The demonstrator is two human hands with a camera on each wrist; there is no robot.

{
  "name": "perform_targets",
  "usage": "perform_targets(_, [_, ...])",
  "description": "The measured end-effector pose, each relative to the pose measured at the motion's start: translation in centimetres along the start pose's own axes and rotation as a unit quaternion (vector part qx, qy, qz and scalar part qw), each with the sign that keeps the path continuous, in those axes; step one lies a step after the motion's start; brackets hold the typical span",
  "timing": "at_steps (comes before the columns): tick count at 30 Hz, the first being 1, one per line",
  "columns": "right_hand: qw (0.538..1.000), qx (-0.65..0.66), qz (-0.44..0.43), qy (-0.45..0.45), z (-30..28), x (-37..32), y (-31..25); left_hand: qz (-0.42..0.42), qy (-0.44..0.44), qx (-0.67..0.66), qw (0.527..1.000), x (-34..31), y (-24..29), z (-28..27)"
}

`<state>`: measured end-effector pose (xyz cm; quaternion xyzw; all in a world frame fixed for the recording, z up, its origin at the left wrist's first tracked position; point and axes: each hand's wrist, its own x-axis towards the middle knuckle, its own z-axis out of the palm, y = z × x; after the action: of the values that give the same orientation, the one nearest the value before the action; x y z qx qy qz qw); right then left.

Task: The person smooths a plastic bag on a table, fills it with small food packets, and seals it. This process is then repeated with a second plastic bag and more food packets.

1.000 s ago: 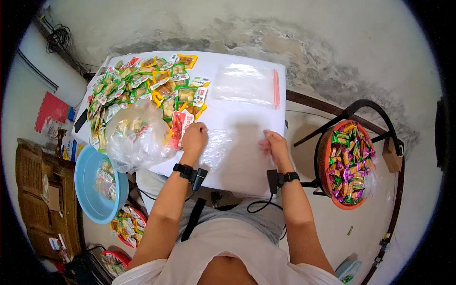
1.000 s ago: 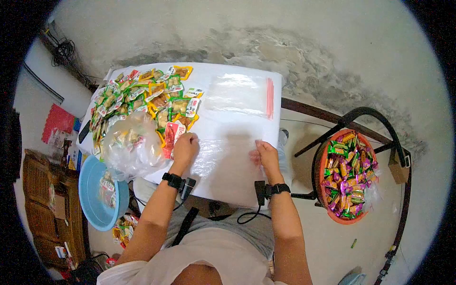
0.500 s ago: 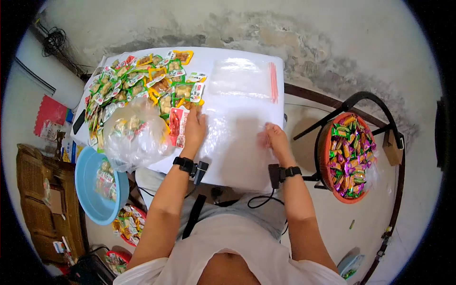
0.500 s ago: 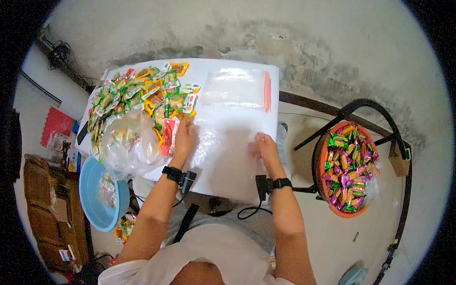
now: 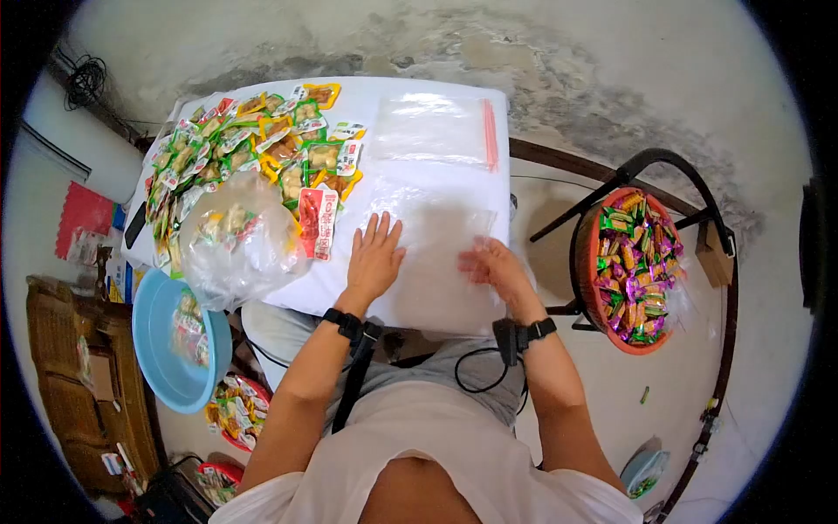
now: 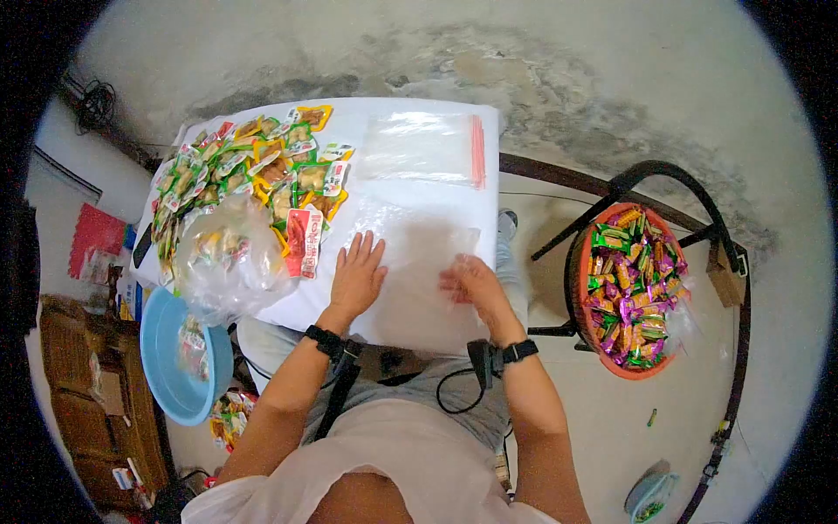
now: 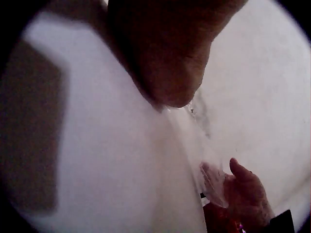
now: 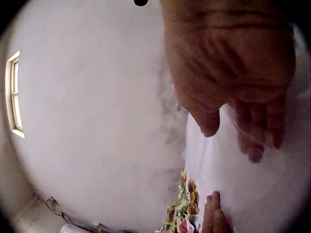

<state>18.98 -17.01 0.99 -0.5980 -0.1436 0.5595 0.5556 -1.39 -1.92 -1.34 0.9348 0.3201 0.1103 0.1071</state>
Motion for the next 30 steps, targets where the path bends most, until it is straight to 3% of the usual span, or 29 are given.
perform_targets(1, [1.0,-0.001,0.0,0.001,0.0,-0.6,0.3,0.004,-0.003,-0.005,1.0,0.0,-0.1,-0.1])
perform_targets(3, [0.992,-0.129,-0.007,-0.012,0.1,-1.5,0.9,0.006,-0.005,-0.009,1.0,-0.1,-0.2,-0.1])
perform_targets(6, [0.986,-0.159,-0.043,-0.004,0.6,-2.2,1.6,0.013,0.004,-0.008,1.0,-0.3,-0.1,0.0])
perform_targets(9, [0.993,-0.06,-0.104,-0.011,0.8,-1.9,3.7,0.002,-0.017,-0.004,1.0,0.0,-0.2,0.1])
perform_targets(15, [0.987,-0.129,-0.1,0.004,-0.8,-1.8,3.5,0.031,-0.015,-0.014,0.999,-0.2,-0.5,-0.3])
perform_targets(17, [0.984,-0.144,-0.107,0.003,-1.0,-1.7,3.7,-0.001,-0.096,0.001,0.995,-0.1,0.0,-1.7])
perform_targets(22, [0.99,-0.106,-0.093,0.002,-0.6,-1.6,3.1,0.048,-0.078,0.031,0.995,-0.5,1.2,-3.1])
perform_targets(24, [0.986,-0.136,-0.069,0.069,-0.8,-1.0,2.0,0.082,-0.062,0.016,0.995,-0.1,1.8,-2.9])
perform_targets(27, [0.991,-0.085,-0.065,0.08,-1.8,0.4,1.0,0.103,-0.032,-0.006,0.994,1.5,2.2,-2.1])
perform_targets(30, [0.982,-0.141,-0.071,0.105,-2.6,2.3,-0.1,0.099,-0.046,-0.012,0.994,2.8,1.9,-0.7])
